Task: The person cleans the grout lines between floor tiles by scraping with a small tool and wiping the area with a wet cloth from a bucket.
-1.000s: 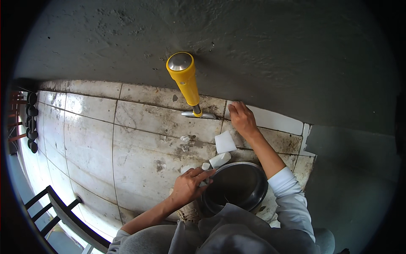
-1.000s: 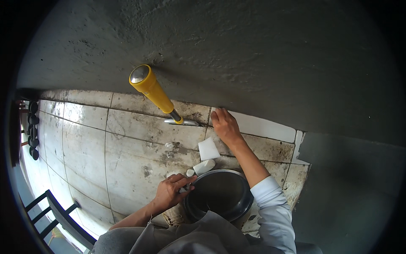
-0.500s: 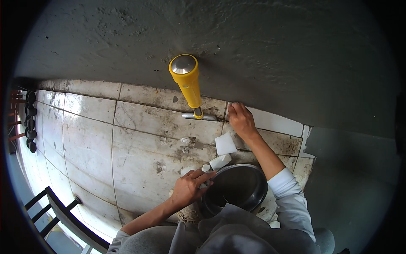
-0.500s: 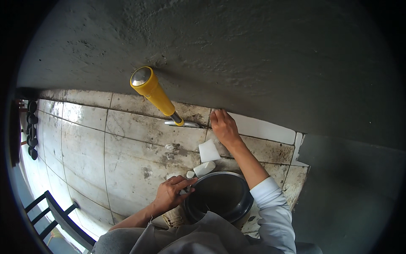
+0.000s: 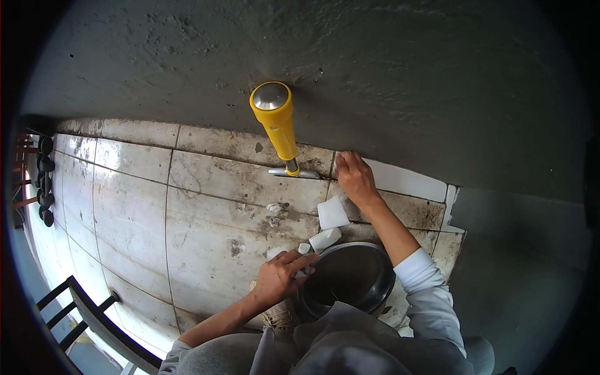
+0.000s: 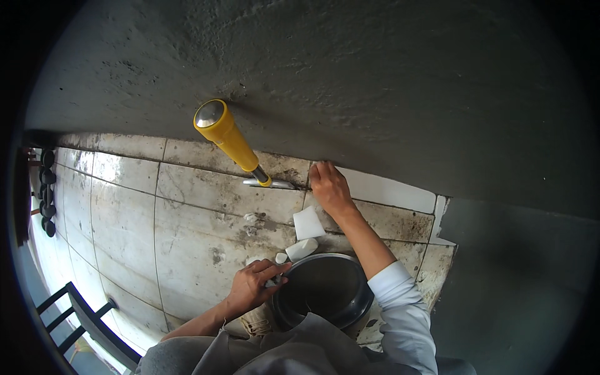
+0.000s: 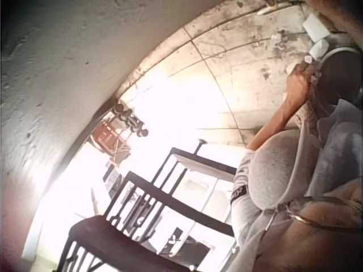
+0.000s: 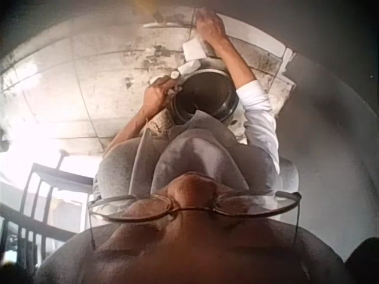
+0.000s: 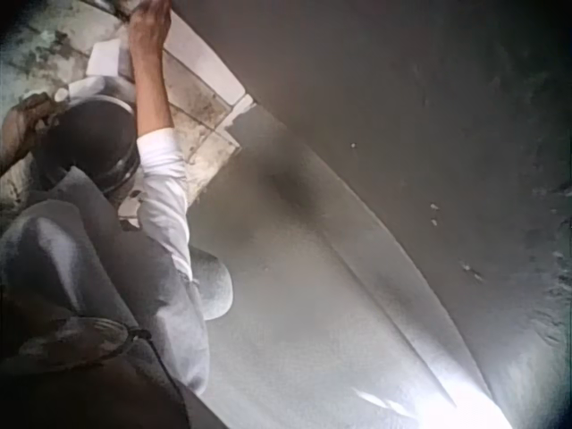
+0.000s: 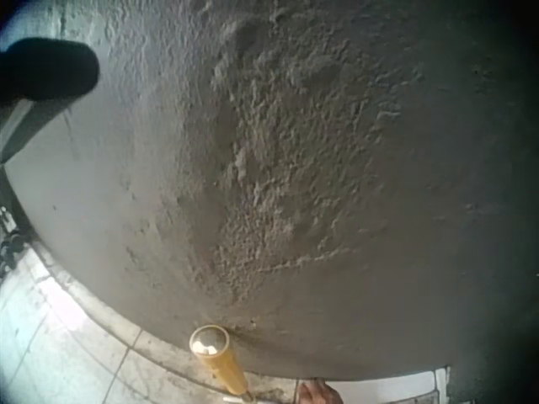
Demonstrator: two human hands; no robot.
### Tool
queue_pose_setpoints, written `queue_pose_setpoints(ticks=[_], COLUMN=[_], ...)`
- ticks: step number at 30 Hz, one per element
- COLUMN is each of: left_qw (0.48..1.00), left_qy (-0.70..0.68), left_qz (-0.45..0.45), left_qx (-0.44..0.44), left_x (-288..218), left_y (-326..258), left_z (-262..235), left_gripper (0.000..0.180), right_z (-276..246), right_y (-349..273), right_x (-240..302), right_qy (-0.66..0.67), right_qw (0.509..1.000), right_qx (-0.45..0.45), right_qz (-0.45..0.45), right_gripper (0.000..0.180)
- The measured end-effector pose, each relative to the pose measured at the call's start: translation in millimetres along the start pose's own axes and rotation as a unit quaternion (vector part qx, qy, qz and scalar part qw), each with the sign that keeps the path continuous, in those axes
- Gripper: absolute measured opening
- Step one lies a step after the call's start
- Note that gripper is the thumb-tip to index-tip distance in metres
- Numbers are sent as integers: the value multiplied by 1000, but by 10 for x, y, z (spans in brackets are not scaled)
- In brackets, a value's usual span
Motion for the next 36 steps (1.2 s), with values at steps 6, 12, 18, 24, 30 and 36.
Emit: queue_pose_setpoints(ticks=[6,12,18,24,30,36], left_qw=[1000,1000,1000,1000,1000,1000], left_qy=[-5,1,1,-1,0,-3], left_qz=[6,5,8,7,-2,-4], left_qx=[-7,-5,-8,-8,0,-2], left_x=[-32,-35,-26,-8,-17,-8], left_y=[18,20,10,3,14,9], left_z=[-30,-32,-21,-16,-39,-27], left_gripper=[38,38,40,41,37,38], right_z=[-6,-3,10,6,23,2], right_y=[-22,9,-68,2,-14,-49], right_x=[-11,-33,-38,-4,-29,-33], right_qy=[2,-12,-13,-7,-1,16], right_qw=[1000,1000,1000,999,1000,999], right_qx=[5,-13,-21,-46,-23,-45], right_qz=[12,4,-8,-2,11,24], right_gripper=[17,16,16,16,15,18])
Point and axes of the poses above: each hand's wrist, its own y-axis towards the middle knuckle, its own z-axis out of the palm, x = y × z, the point moved 5 cm from there along y, towards the middle knuckle, and after that the axes turned 8 degrees about z, right-handed, at the moved point
